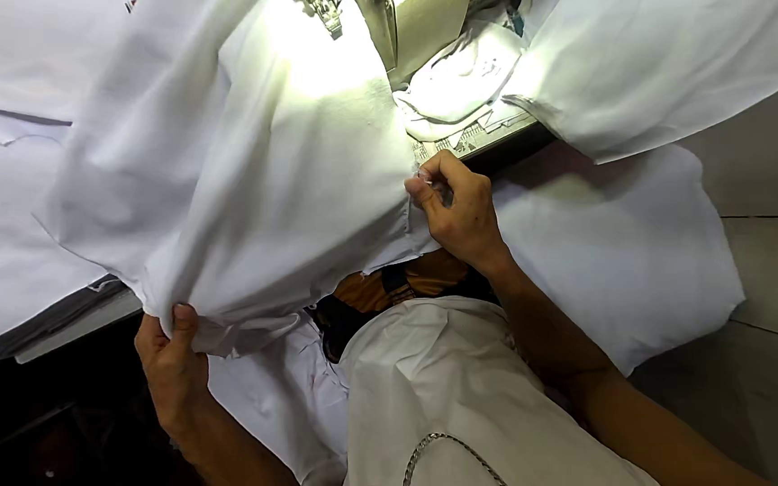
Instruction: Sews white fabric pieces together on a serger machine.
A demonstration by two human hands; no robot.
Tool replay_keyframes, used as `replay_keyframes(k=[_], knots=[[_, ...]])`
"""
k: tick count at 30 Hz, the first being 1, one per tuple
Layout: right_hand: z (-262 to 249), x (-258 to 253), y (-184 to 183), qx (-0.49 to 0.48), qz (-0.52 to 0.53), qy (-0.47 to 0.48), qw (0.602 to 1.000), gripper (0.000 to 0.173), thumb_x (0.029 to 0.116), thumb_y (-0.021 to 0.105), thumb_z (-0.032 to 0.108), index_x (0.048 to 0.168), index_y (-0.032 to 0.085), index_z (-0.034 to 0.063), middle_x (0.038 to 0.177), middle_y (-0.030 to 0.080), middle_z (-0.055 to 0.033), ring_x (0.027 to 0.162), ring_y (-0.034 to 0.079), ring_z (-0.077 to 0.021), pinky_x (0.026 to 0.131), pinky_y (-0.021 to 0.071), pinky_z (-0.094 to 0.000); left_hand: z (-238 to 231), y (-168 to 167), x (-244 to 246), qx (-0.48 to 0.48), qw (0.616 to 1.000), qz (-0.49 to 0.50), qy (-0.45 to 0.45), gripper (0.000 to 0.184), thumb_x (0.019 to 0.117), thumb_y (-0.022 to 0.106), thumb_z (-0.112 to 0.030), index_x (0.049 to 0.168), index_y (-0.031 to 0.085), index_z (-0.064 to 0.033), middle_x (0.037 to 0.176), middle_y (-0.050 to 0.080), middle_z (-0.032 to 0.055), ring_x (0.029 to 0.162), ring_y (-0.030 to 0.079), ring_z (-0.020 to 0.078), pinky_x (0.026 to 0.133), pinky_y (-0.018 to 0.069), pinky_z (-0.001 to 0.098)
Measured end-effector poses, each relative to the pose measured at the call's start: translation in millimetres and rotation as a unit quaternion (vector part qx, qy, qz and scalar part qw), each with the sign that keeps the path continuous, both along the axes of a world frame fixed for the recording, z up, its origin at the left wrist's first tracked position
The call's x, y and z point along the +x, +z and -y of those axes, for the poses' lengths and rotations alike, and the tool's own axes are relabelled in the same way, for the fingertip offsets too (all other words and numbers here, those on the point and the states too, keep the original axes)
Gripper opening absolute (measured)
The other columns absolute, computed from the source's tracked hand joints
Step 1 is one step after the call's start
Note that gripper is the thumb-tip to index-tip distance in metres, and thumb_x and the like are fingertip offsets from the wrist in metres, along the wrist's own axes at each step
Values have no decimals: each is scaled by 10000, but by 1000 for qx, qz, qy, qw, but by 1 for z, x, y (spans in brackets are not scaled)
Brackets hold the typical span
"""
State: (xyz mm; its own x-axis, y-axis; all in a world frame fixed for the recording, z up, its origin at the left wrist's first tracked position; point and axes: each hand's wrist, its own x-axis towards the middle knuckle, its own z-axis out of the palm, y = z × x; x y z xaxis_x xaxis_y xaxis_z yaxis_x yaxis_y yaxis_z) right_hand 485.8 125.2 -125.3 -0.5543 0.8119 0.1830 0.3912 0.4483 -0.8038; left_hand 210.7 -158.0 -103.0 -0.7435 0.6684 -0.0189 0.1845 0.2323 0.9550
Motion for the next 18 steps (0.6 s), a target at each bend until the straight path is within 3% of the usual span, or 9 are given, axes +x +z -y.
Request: replay_keyframes(k=[4, 7, 9, 13, 16, 18], knots=[[-5, 3, -1, -36, -24, 8, 999, 254, 989, 686, 341, 1013, 595, 105, 657, 489, 2, 486, 412, -106, 443, 337, -266, -9, 5, 3, -17, 998, -34, 45, 183, 1050, 458, -131, 1194, 564, -92, 979, 669, -144, 896, 666, -39, 845, 570, 185], [-17, 3, 0, -58, -42, 53, 996, 209, 945, 748, 288, 1063, 717, 119, 752, 605, 18, 570, 487, -75, 511, 401, -257, -8, 7, 1, -38, 998, -45, 36, 191, 1057, 480, -155, 1208, 572, -84, 1010, 675, -142, 935, 667, -41, 877, 569, 195], [-22, 4, 2, -54, -30, 77, 995, 174, 919, 765, 292, 952, 736, 123, 807, 636, 21, 631, 514, -71, 555, 414, -260, -7, 8, 1, -54, 997, -49, 27, 192, 1062, 475, -159, 1210, 569, -82, 1002, 671, -156, 926, 665, -57, 867, 570, 186], [-26, 3, 6, -28, -7, 101, 994, 244, 934, 742, 290, 832, 631, 98, 820, 620, -22, 664, 540, -109, 571, 434, -289, -8, 10, 2, -61, 996, -57, 18, 157, 1063, 455, -124, 1153, 582, -107, 956, 666, -178, 891, 657, -74, 836, 565, 168], [-23, 1, 9, -50, -9, 82, 995, 247, 943, 733, 265, 828, 590, 100, 684, 541, -4, 553, 478, -96, 492, 377, -258, -9, 11, 4, -66, 996, -58, 23, 145, 1062, 449, -113, 1127, 578, -113, 931, 660, -187, 866, 656, -83, 817, 566, 157], [-21, 0, 11, -86, -17, 64, 994, 230, 942, 746, 248, 901, 574, 100, 648, 504, 2, 500, 431, -93, 451, 332, -243, -10, 11, 5, -67, 996, -55, 22, 146, 1061, 449, -113, 1130, 578, -116, 933, 656, -188, 869, 652, -87, 816, 562, 153]])
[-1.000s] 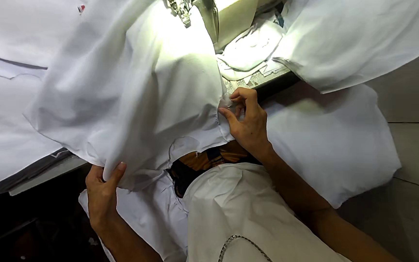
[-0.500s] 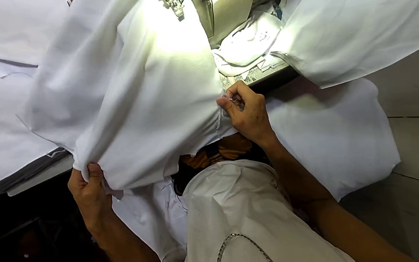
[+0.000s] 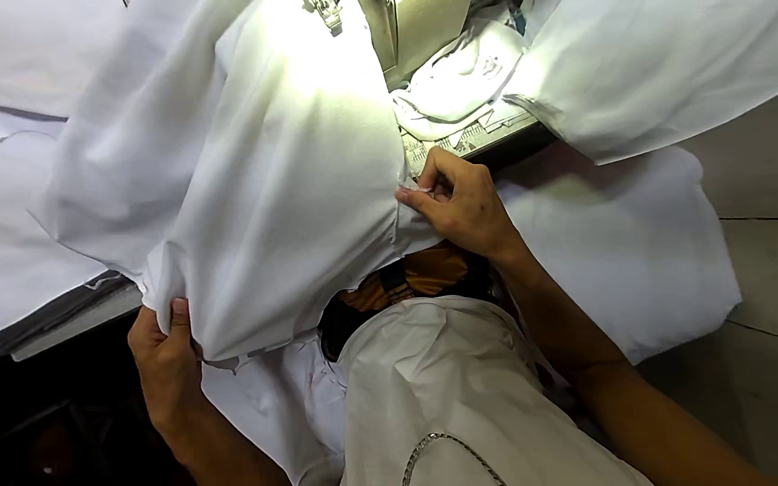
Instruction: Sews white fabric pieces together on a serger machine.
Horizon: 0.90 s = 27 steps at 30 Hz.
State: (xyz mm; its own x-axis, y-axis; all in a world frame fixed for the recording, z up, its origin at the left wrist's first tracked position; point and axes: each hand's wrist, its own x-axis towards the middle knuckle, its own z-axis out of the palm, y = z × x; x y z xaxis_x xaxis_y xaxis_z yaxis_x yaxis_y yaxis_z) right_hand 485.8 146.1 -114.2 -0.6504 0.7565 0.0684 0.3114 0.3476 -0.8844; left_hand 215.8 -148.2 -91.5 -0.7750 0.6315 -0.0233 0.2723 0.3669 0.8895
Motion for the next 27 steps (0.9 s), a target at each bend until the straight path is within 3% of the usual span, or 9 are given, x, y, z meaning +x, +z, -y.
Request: replay_keyframes(k=[3, 4, 9, 12, 16, 19, 23, 25, 27], knots=[[1, 1, 4, -36, 5, -7, 999, 307, 935, 768, 223, 1157, 587, 112, 649, 560, 20, 479, 459, -100, 428, 363, -245, -1, 1, 1, -4, 1000, 3, -5, 142, 1058, 457, -107, 1129, 579, -117, 921, 659, -191, 850, 650, -95, 790, 561, 139], [2, 1, 5, -35, 13, -13, 999, 303, 934, 769, 237, 1159, 608, 113, 659, 567, 22, 494, 470, -98, 445, 375, -248, -1, 1, 2, -5, 1000, 3, -7, 142, 1057, 459, -103, 1128, 582, -113, 919, 660, -188, 847, 650, -94, 787, 561, 137], [7, -1, 3, 6, 22, -38, 999, 274, 904, 788, 363, 898, 665, 119, 638, 527, 26, 518, 442, -79, 487, 345, -251, -1, 2, 2, -17, 1000, 7, -13, 147, 1056, 451, -100, 1124, 580, -115, 908, 650, -193, 828, 643, -99, 768, 556, 131], [6, -4, -1, 38, -21, -30, 999, 241, 913, 785, 302, 828, 689, 98, 673, 590, 20, 560, 483, -56, 513, 374, -229, 0, 0, 1, -15, 1000, 8, -24, 149, 1049, 456, -95, 1125, 582, -123, 927, 654, -199, 856, 646, -100, 793, 557, 135], [3, -6, -8, 94, -52, -15, 994, 151, 938, 738, 192, 853, 751, 68, 806, 703, -24, 720, 627, -78, 648, 498, -249, -1, -1, 2, -26, 1000, 3, -17, 147, 1047, 456, -94, 1124, 580, -112, 925, 648, -192, 844, 636, -110, 773, 549, 123], [3, -6, -12, 134, -48, -32, 989, 172, 956, 707, 185, 839, 747, 66, 753, 691, -32, 698, 616, -118, 664, 468, -310, -1, -1, 1, -26, 1000, -2, -10, 148, 1047, 459, -89, 1133, 579, -102, 943, 656, -184, 864, 643, -101, 797, 555, 135], [6, -4, -14, 135, -58, -32, 989, 207, 994, 647, 165, 832, 710, 52, 714, 649, -32, 669, 587, -117, 646, 457, -296, -1, 4, 1, -16, 1000, -8, -5, 159, 1043, 447, -79, 1120, 584, -101, 947, 654, -185, 882, 644, -97, 822, 554, 145], [6, -3, -18, 102, -78, -23, 992, 192, 996, 652, 163, 864, 721, 42, 730, 662, -28, 668, 583, -88, 652, 462, -273, 2, 4, 0, 10, 1000, 27, -9, 117, 1063, 495, -212, 1090, 605, -182, 934, 678, -201, 868, 663, -81, 798, 564, 148], [9, -1, -20, 36, -100, -18, 994, 144, 982, 691, 156, 904, 718, 38, 743, 656, -13, 605, 548, -28, 559, 452, -185, 7, -2, -2, 40, 994, 102, -10, 266, 938, 655, -561, 1031, 653, -311, 919, 709, -215, 862, 676, -65, 776, 567, 157]])
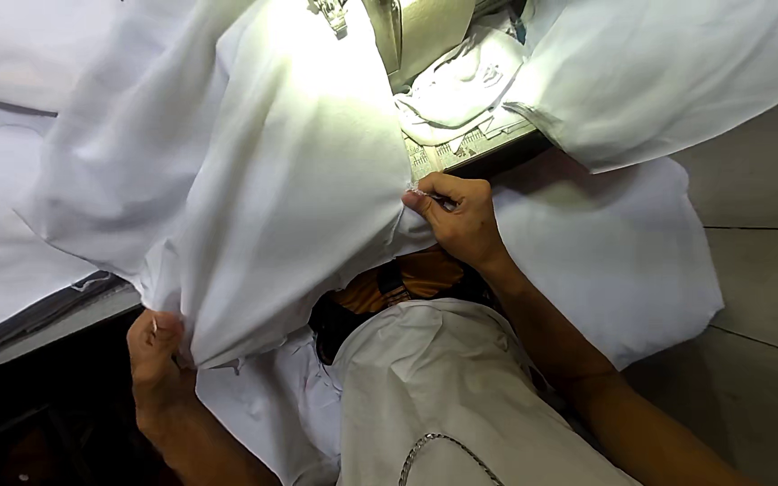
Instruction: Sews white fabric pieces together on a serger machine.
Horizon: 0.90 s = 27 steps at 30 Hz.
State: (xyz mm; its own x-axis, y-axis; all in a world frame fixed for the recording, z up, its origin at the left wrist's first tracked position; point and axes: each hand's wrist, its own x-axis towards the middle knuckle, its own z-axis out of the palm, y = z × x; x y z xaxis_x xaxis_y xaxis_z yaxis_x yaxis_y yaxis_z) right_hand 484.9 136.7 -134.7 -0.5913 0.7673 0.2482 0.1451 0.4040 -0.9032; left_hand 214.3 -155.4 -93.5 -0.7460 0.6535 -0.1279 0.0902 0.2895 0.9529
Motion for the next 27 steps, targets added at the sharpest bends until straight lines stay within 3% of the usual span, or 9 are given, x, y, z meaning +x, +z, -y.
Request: replay_keyframes(k=[2, 4, 9, 12, 16, 27], knots=[[6, 3, 0, -85, -21, 0, 996, 96, 961, 724, 122, 995, 709, 33, 772, 655, -21, 540, 515, -20, 463, 419, -150, -2, -10, 4, 2, 999, 47, 23, 480, 762, 801, -629, 1039, 629, -276, 883, 714, -195, 821, 690, -43, 737, 587, 179], [6, 3, 0, -122, -26, -1, 992, 129, 950, 736, 110, 1065, 710, 58, 828, 688, -14, 572, 562, -23, 480, 456, -154, -8, -21, 7, 7, 997, 61, 40, 568, 735, 879, -509, 1095, 594, -175, 895, 730, -141, 826, 715, 10, 752, 616, 226], [0, 1, -3, -122, -30, -9, 992, 116, 946, 747, 145, 1038, 733, 76, 822, 704, 12, 603, 591, -17, 512, 481, -161, -11, -31, 11, 67, 997, 38, 25, 353, 878, 797, -378, 1117, 629, -181, 968, 738, -128, 907, 708, 18, 841, 598, 238], [0, -1, -4, -123, -38, -8, 992, 116, 938, 752, 151, 1024, 743, 72, 850, 725, 20, 663, 636, -21, 578, 535, -179, -16, -30, 15, 66, 997, -1, 43, 157, 962, 674, -228, 1091, 621, -156, 915, 724, -146, 850, 699, -9, 789, 599, 206], [1, -4, 1, -124, -47, -9, 991, 106, 932, 752, 134, 1002, 741, 55, 871, 729, 21, 711, 659, -14, 636, 566, -180, -21, -25, 16, 57, 996, -19, 63, 100, 981, 608, -150, 1080, 606, -134, 890, 714, -143, 821, 699, -13, 766, 602, 198], [-31, -30, 30, -97, -54, 15, 994, 114, 992, 696, 198, 992, 720, 86, 733, 651, 32, 539, 540, -7, 477, 452, -153, -48, -2, -1, 60, 994, -58, 72, 100, 995, 594, -152, 1094, 601, -157, 873, 688, -159, 801, 678, -34, 753, 592, 184]])
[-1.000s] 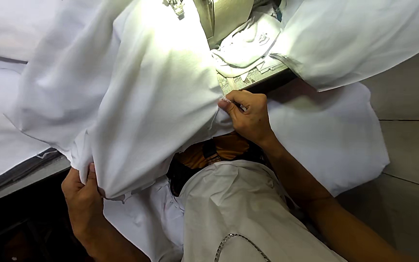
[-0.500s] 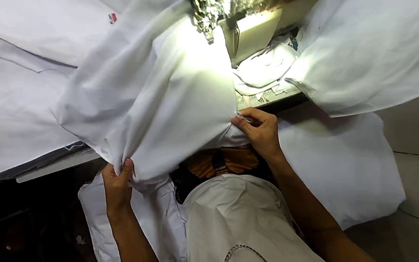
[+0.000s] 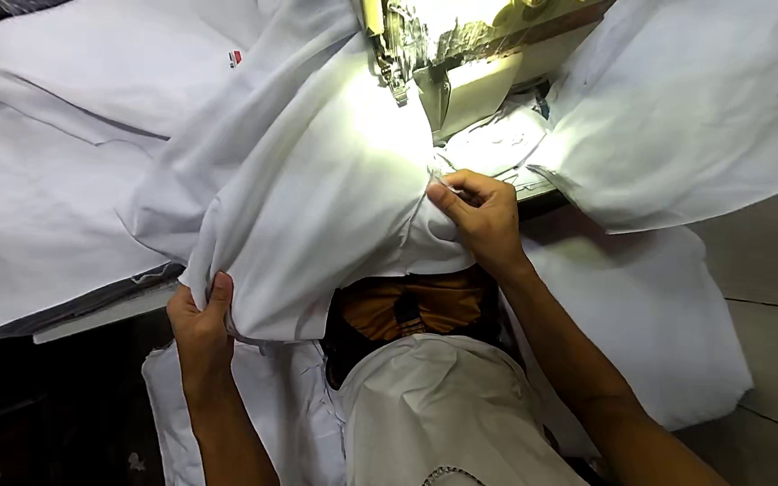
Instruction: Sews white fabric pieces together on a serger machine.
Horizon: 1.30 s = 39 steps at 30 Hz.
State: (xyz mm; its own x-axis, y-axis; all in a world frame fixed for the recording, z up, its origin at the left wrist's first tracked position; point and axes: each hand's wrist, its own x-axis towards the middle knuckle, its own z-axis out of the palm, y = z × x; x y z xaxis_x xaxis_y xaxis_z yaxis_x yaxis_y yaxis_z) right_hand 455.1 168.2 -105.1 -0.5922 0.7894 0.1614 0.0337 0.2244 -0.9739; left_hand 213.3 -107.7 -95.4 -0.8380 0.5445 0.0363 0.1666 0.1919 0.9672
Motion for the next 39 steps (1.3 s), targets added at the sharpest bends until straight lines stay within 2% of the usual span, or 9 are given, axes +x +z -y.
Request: replay_keyframes(k=[9, 16, 23, 28, 31, 32, 34, 36, 39], knots=[[-25, -16, 16, 34, 5, -4, 999, 163, 1024, 643, 192, 925, 675, 67, 633, 541, 21, 474, 445, -17, 430, 366, -153, -18, 18, -27, -27, 999, -40, 1, 97, 1005, 642, -283, 1087, 623, -235, 905, 669, -173, 822, 661, -40, 767, 581, 201], [-50, -34, 19, 78, -1, -9, 997, 154, 996, 672, 189, 913, 718, 67, 694, 614, 59, 557, 491, 31, 521, 401, -152, -38, 35, -54, -33, 996, -85, -5, 96, 1011, 644, -297, 1087, 593, -266, 919, 648, -194, 819, 646, -60, 753, 567, 177], [-56, -36, 23, 82, 14, -3, 997, 175, 1002, 665, 213, 899, 713, 80, 665, 593, 65, 544, 488, 26, 513, 399, -158, -54, 40, -91, -88, 983, -161, -19, 194, 984, 674, -279, 1125, 600, -168, 968, 638, -172, 862, 631, -95, 812, 552, 165], [-66, -33, 25, 56, 16, 59, 997, 207, 1010, 649, 209, 844, 670, 87, 630, 540, 69, 521, 466, 18, 490, 379, -156, -72, 49, -123, -135, 961, -240, -29, 401, 930, 738, -318, 1178, 638, -19, 1051, 672, -10, 889, 619, -46, 854, 533, 220], [-75, -22, 27, -5, 17, 129, 991, 153, 994, 664, 177, 875, 684, 82, 648, 596, 58, 540, 534, 5, 509, 446, -159, -75, 59, -128, -218, 919, -329, 0, 454, 956, 690, -378, 1209, 634, -5, 1078, 680, 160, 901, 652, 186, 827, 534, 429], [-77, -18, 28, -24, 23, 149, 988, 132, 984, 669, 163, 880, 684, 83, 652, 610, 54, 550, 550, 0, 518, 460, -163, -71, 62, -124, -242, 896, -371, 14, 478, 982, 649, -375, 1240, 584, 22, 1127, 654, 259, 992, 656, 355, 863, 506, 576], [-82, -10, 30, -42, 37, 175, 983, 97, 964, 683, 145, 890, 681, 83, 680, 643, 48, 583, 589, -3, 553, 499, -166, -56, 62, -104, -253, 860, -440, 56, 520, 1035, 540, -348, 1406, 472, 10, 1351, 540, 298, 1240, 544, 445, 1038, 432, 592], [-86, -5, 30, -44, 45, 185, 981, 79, 951, 687, 153, 918, 687, 82, 724, 666, 43, 620, 618, -5, 590, 530, -171, -60, 65, -51, -197, 873, -434, 105, 463, 1060, 503, -271, 1407, 479, 35, 1381, 533, 259, 1280, 524, 348, 1066, 424, 463], [-87, -4, 30, -50, 52, 201, 977, 99, 949, 688, 165, 983, 685, 72, 762, 674, 24, 652, 630, -24, 617, 544, -185, -75, 38, 43, -100, 971, -209, -64, 346, 1074, 505, -252, 1291, 555, 13, 1125, 662, 94, 957, 663, 129, 821, 571, 323]])
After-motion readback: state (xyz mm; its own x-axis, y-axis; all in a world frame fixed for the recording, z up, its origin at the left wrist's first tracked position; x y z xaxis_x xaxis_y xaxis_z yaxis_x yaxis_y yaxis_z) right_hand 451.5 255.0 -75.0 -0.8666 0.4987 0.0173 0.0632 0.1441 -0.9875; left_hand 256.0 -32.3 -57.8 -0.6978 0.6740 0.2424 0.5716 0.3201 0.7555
